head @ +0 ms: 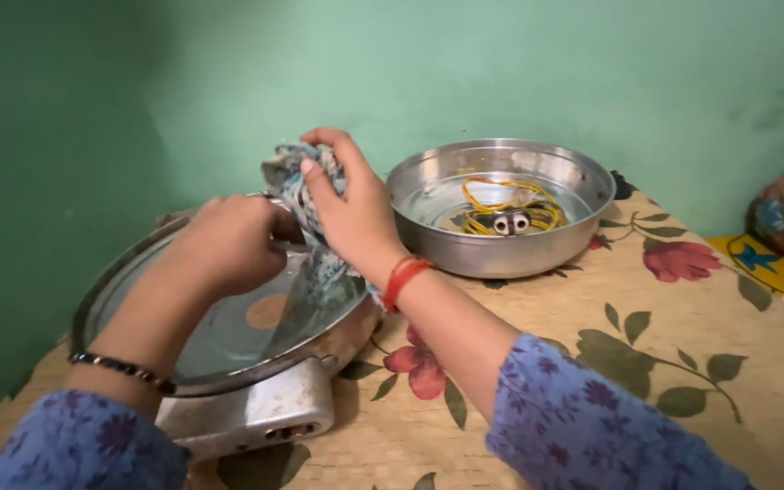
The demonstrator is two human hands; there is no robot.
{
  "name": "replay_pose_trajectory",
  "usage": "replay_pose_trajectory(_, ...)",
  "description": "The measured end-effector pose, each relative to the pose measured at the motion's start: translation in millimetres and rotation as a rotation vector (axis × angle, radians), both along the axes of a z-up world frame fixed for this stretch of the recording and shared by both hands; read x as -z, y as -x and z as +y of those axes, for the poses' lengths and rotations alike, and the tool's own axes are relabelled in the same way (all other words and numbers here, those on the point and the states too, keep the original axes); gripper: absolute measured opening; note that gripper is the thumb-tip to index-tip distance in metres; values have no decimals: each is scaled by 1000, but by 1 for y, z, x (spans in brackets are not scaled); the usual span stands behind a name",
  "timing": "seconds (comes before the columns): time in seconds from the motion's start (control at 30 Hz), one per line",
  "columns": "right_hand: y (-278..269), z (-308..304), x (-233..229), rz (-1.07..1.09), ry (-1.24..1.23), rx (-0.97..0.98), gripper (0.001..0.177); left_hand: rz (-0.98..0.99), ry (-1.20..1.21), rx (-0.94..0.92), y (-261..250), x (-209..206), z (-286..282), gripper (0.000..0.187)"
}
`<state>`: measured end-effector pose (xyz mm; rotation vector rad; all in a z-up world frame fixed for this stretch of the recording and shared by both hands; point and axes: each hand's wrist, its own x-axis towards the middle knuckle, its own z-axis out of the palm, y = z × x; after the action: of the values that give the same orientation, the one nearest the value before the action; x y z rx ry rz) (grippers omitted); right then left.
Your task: Cleaning a portable gas stove and its metal components using a cloth.
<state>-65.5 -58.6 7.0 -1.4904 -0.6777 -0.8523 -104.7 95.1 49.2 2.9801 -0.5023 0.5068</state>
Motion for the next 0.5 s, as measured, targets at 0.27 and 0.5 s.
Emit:
replay_pose_trajectory(0.27, -5, -42, 9, 108, 84, -395, 35, -295, 339, 110, 4, -2, 0, 22)
replay_pose_trajectory(0.5, -6, -47, 17, 414, 52, -440, 41, -670, 592, 273, -32, 22, 4, 29)
